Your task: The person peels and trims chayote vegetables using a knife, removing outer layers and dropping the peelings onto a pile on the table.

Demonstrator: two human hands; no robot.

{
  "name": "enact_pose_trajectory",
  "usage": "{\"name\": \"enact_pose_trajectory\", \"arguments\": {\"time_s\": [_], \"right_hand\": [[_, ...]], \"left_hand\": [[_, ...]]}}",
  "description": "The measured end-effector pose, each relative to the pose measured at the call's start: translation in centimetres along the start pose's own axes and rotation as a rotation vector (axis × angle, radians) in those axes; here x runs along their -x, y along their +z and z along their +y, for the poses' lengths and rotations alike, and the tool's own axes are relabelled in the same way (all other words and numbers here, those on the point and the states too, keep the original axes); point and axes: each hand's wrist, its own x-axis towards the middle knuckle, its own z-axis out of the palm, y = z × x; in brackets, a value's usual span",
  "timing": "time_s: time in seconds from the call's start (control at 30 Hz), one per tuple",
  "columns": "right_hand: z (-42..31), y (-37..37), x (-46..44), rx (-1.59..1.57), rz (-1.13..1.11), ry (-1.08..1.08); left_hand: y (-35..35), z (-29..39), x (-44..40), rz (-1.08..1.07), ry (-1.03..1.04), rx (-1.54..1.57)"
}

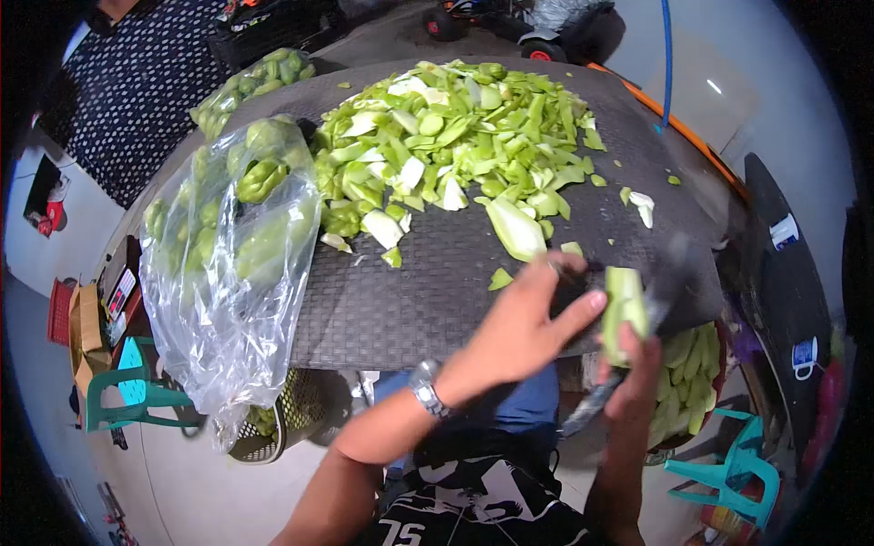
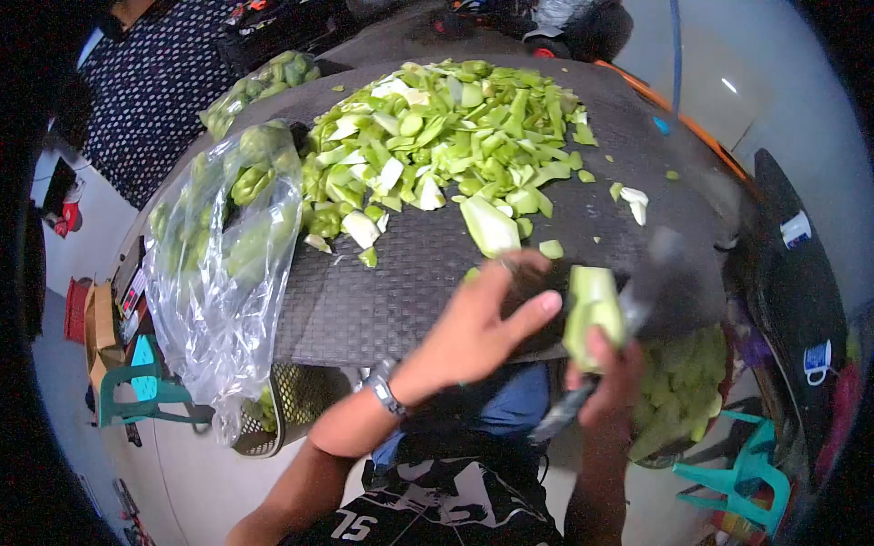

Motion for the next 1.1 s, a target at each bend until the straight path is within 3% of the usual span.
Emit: {"name": "enact_pose_trajectory", "arguments": {"time_s": [0.03,0.1,0.17,0.23,0.33,0.47,0.53,0.63,0.67,0.77,0.9,1.0,1.07,1.1], "right_hand": [[-1.2,-2.0,-0.6,-0.070,0.154,0.257],[0.0,-7.1,-2.0,0.006,0.535,0.072],[1.1,-14.4,-2.9,0.319,0.676,-0.047],[1.7,-21.3,-3.0,0.612,0.626,0.100],[5.0,-29.8,-4.0,0.879,0.577,0.361],[13.5,-37.3,-5.2,1.091,0.794,0.163],[14.8,-37.4,-5.9,1.196,0.769,0.175],[15.1,-36.5,-6.3,1.269,0.720,-0.030],[13.7,-35.8,-6.6,1.477,0.669,0.276],[13.3,-34.7,-6.7,1.372,0.774,0.130],[13.3,-34.6,-6.8,1.499,0.820,0.055],[13.1,-34.4,-6.6,1.385,0.757,-0.013],[16.0,-37.8,-6.9,0.983,0.755,-0.140],[16.0,-37.4,-6.9,0.970,0.764,-0.139]], "left_hand": [[-1.1,-0.1,-1.3,0.008,-0.009,-0.161],[-3.1,-2.4,-3.9,0.068,0.045,-0.598],[-4.9,-4.8,-6.0,-0.108,0.105,-0.945],[-5.6,-7.9,-7.4,-0.274,0.241,-1.050],[-6.2,-7.0,-9.2,-0.562,0.169,-0.961],[-5.9,-7.1,-9.5,-0.581,0.048,-0.949],[-6.0,-6.7,-8.8,-0.525,0.036,-0.942],[-6.2,-6.0,-8.0,-0.454,0.049,-0.983],[-6.2,-6.7,-7.7,-0.404,0.059,-0.945],[-6.2,-6.7,-6.9,-0.393,0.028,-0.914],[-6.2,-7.6,-5.1,-0.336,-0.050,-0.723],[-6.3,-7.7,-3.5,-0.158,-0.059,-0.595],[-6.7,-7.5,-3.2,-0.141,-0.101,-0.561],[-7.0,-7.4,-3.2,-0.179,-0.140,-0.557]]}}
